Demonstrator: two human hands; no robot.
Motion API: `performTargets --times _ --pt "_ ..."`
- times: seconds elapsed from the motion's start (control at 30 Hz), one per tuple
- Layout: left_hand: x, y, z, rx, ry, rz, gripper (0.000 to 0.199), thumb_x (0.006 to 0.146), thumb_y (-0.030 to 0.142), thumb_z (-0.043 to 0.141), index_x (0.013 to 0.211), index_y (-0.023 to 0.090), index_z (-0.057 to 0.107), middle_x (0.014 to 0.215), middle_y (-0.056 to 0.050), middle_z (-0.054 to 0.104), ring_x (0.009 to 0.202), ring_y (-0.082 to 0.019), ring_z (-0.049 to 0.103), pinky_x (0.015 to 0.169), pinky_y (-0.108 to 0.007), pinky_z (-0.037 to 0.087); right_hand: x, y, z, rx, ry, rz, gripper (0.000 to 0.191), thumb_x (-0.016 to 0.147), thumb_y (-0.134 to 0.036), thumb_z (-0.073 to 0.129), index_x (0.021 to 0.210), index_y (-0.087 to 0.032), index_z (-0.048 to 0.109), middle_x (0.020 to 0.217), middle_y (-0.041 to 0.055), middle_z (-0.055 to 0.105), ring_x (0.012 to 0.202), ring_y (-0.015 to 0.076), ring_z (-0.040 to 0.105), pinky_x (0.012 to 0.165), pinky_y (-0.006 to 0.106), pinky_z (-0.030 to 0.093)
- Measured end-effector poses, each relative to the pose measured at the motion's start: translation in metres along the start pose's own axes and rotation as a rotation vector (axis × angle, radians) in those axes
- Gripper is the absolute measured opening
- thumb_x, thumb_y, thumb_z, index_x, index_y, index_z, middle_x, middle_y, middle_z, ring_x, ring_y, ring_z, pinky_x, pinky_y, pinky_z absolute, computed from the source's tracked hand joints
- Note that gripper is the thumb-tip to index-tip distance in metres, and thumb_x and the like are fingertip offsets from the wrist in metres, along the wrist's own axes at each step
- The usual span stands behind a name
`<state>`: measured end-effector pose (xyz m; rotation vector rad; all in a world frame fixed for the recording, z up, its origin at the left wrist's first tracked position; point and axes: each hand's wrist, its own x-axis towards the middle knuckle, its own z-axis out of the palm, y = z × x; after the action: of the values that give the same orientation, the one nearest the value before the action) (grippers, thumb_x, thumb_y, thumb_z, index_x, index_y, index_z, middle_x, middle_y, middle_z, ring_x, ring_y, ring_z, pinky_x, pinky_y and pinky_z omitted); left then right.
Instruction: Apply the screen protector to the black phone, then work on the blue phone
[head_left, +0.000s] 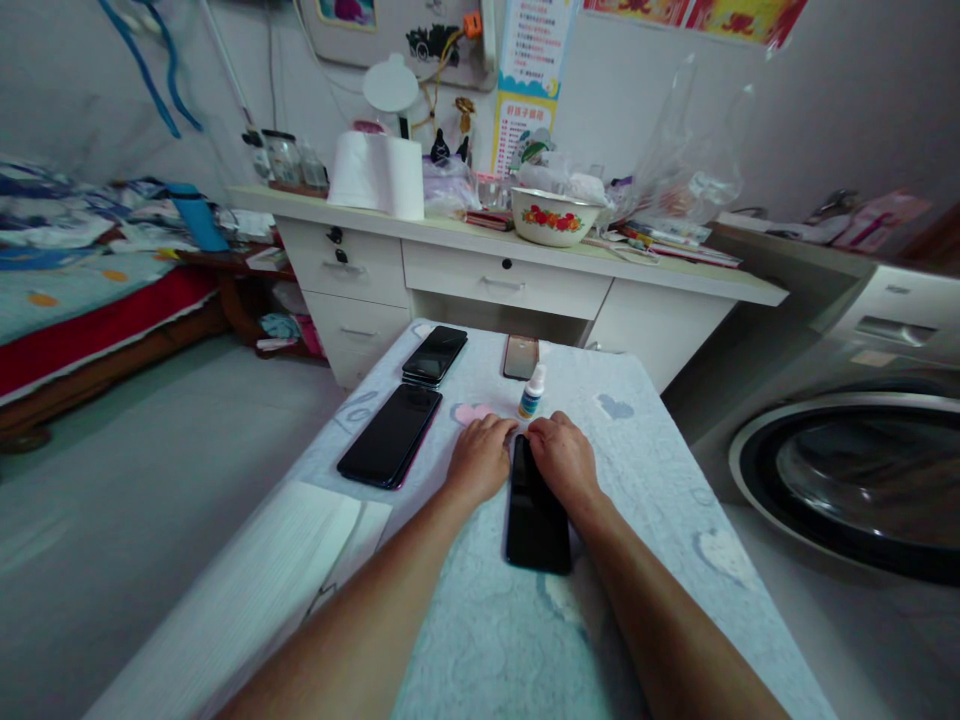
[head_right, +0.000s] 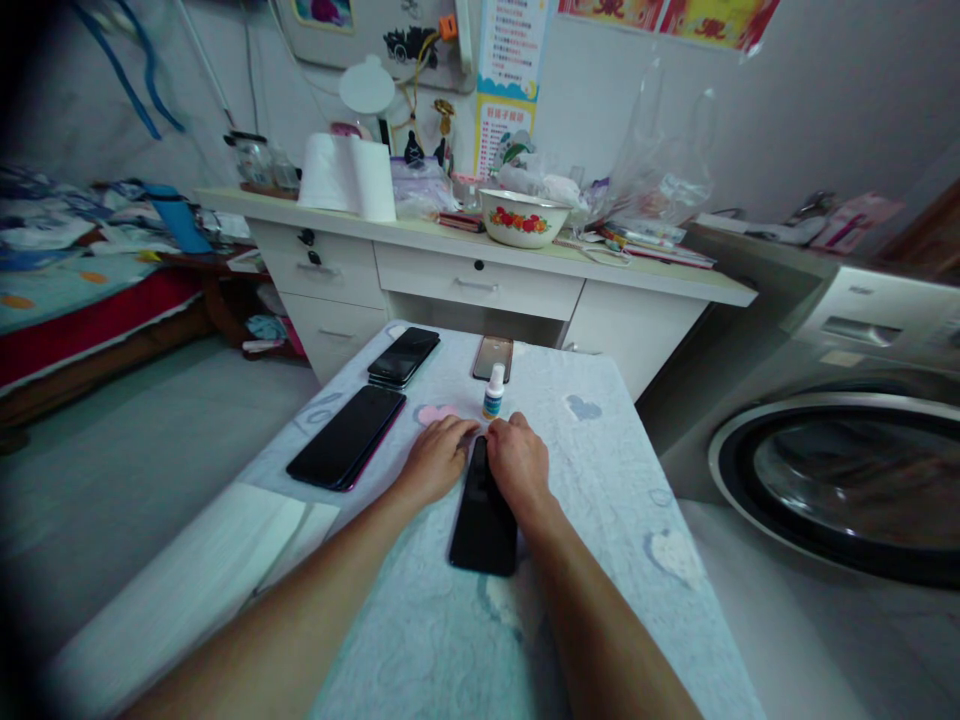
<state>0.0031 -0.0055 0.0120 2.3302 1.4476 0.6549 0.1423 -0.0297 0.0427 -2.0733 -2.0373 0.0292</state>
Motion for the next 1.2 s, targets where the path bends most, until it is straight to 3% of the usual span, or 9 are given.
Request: performTargets --times 0.33,0.63,0.97,1.2 --pt "-0.001 0.0 0.001 0.004 0.019 0.015 0.041 0.081 0.012 0.047 0.119 0.023 0.055 0.112 -0.005 0.06 0.105 -0.021 0.052 0.093 -0.034 0.041 0.0 0.0 0.003 0.058 -0.003 -0.124 0.026 0.096 -0.028 0.042 0.102 -0.024 0.067 0.093 0.0051 0.057 0.085 0.0154 0.057 0.073 0.024 0.039" --pt "0.0 0.0 0.0 -0.009 0.006 0.045 0.032 0.084 0.016 0.048 0.111 0.024 0.063 0.108 -0.004 0.061 0.104 -0.02 0.053 0.094 -0.033 0.041 -0.001 0.013 -0.005 0.058 -0.005 -0.042 0.022 0.092 -0.026 0.047 0.095 -0.022 0.069 0.091 0.0058 0.059 0.084 0.0161 0.058 0.073 0.025 0.038" --pt "0.0 -0.001 0.002 -0.024 0.018 0.046 0.036 0.08 0.014 0.049 0.111 0.024 0.064 0.108 -0.004 0.06 0.103 -0.02 0.053 0.094 -0.034 0.041 -0.004 0.042 -0.004 0.075 0.031 0.002 0.02 0.089 -0.026 0.05 0.089 -0.021 0.07 0.089 0.0046 0.062 0.084 0.0159 0.058 0.073 0.024 0.036" --pt "-0.001 -0.001 0.001 -0.04 0.014 0.038 0.036 0.08 0.015 0.05 0.112 0.024 0.064 0.109 -0.004 0.06 0.104 -0.02 0.053 0.095 -0.033 0.04 -0.007 0.048 -0.005 0.086 0.048 0.012 0.021 0.088 -0.026 0.05 0.087 -0.021 0.07 0.086 0.0049 0.062 0.082 0.0157 0.058 0.073 0.025 0.035"
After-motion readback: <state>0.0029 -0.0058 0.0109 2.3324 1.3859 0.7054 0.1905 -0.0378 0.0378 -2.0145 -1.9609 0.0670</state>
